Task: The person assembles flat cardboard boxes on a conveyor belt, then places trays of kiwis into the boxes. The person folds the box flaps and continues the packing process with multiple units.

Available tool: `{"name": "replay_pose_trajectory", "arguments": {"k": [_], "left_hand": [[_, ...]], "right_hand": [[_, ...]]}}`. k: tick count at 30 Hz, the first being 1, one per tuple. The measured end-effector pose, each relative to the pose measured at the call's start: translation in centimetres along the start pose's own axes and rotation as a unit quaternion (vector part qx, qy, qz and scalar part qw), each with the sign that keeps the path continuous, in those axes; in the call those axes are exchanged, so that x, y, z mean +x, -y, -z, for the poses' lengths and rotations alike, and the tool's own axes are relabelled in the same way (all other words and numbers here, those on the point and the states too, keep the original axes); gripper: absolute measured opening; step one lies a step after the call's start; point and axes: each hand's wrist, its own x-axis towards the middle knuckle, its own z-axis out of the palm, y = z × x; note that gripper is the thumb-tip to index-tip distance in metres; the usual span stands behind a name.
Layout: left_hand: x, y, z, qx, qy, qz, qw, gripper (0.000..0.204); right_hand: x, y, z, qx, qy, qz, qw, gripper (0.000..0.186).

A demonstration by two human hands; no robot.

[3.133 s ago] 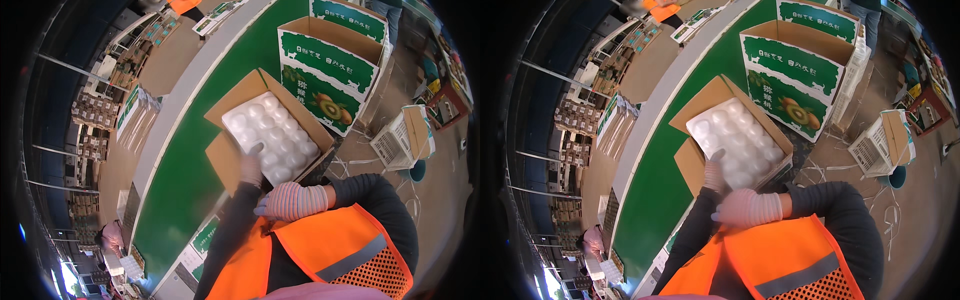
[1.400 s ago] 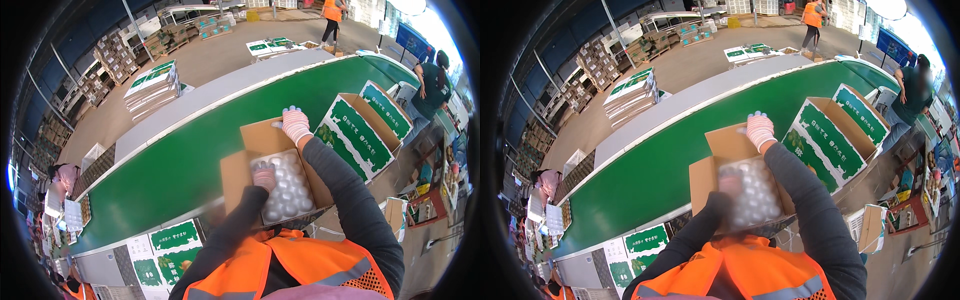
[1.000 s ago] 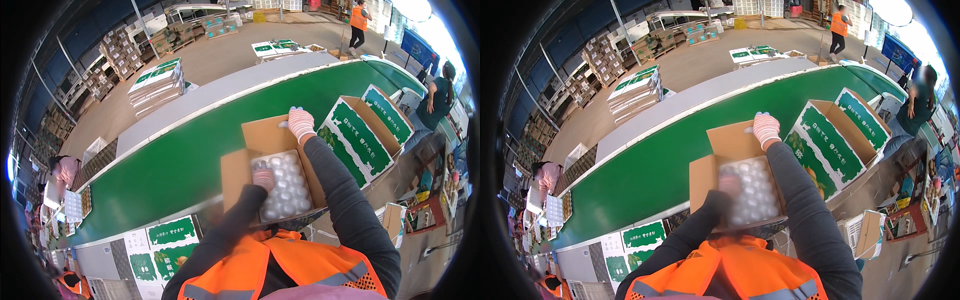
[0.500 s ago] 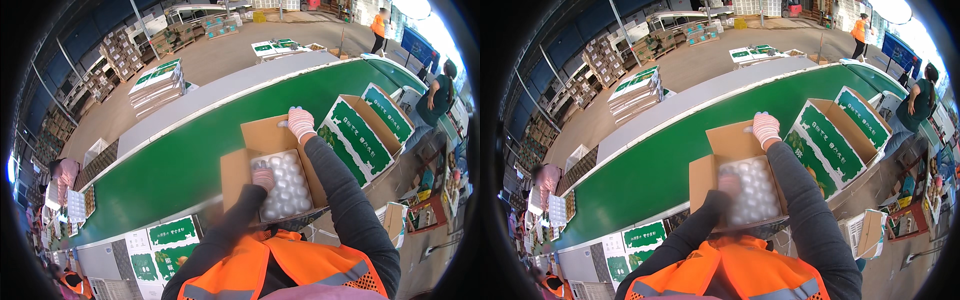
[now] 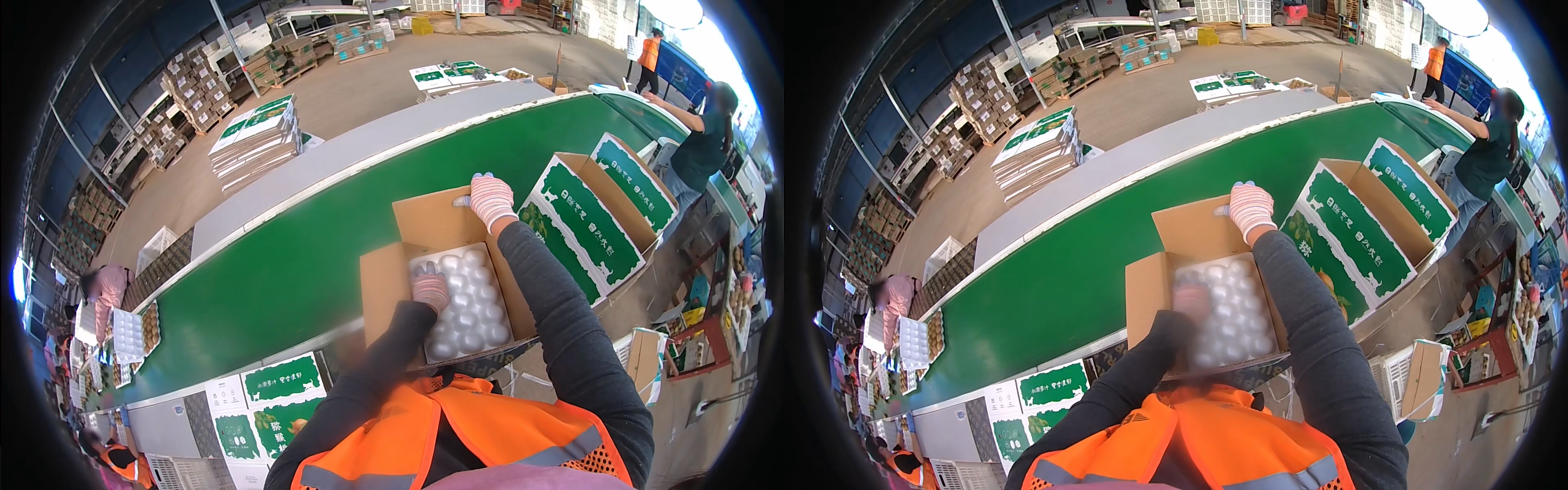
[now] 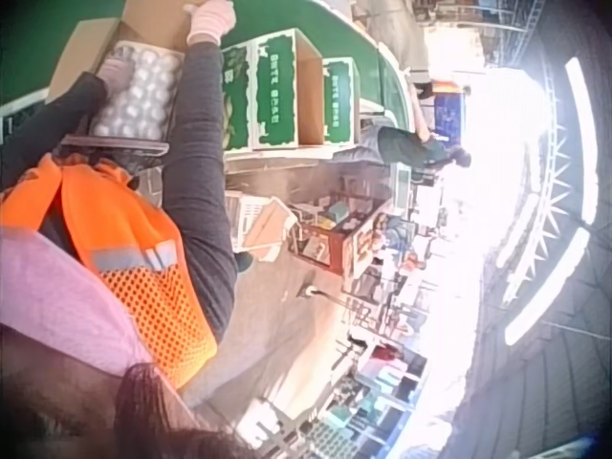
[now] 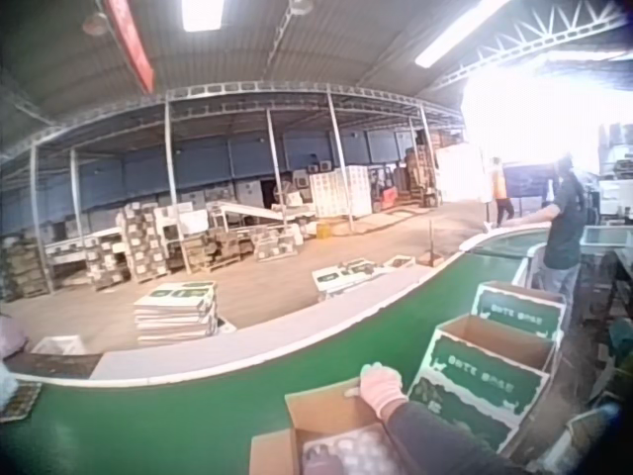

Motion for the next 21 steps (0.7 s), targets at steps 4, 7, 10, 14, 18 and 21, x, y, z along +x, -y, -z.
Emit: {"name": "replay_pose_trajectory", "arguments": {"k": [4, 7, 10, 14, 18, 21], "left_hand": [[-0.16, -0.04, 0.16, 0.006, -0.004, 0.002, 1.0, 0.034], [-0.17, -0.12, 0.37, 0.008, 0.0, 0.005, 1.0, 0.034], [-0.07, -0.13, 0.34, 0.006, 0.001, 0.005, 1.0, 0.034], [0.32, -0.1, -0.05, 0.003, 0.0, 0.005, 1.0, 0.034], [0.55, -0.05, -0.53, 0.003, -0.002, 0.002, 1.0, 0.035], [0.47, 0.02, -0.51, -0.005, -0.004, 0.003, 1.0, 0.035]], "right_hand": [[0.07, 0.01, 0.0, 0.002, 0.005, -0.004, 1.0, 0.068], [-0.09, 0.1, 0.13, 0.008, 0.004, -0.01, 1.0, 0.068], [-0.16, 0.1, 0.27, 0.013, 0.007, -0.013, 1.0, 0.068], [-0.21, 0.1, 0.33, 0.011, 0.009, -0.01, 1.0, 0.068], [-0.05, 0.06, 0.21, 0.005, 0.01, -0.01, 1.0, 0.067], [-0.2, 0.19, 0.4, 0.006, 0.014, -0.01, 1.0, 0.067]]}}
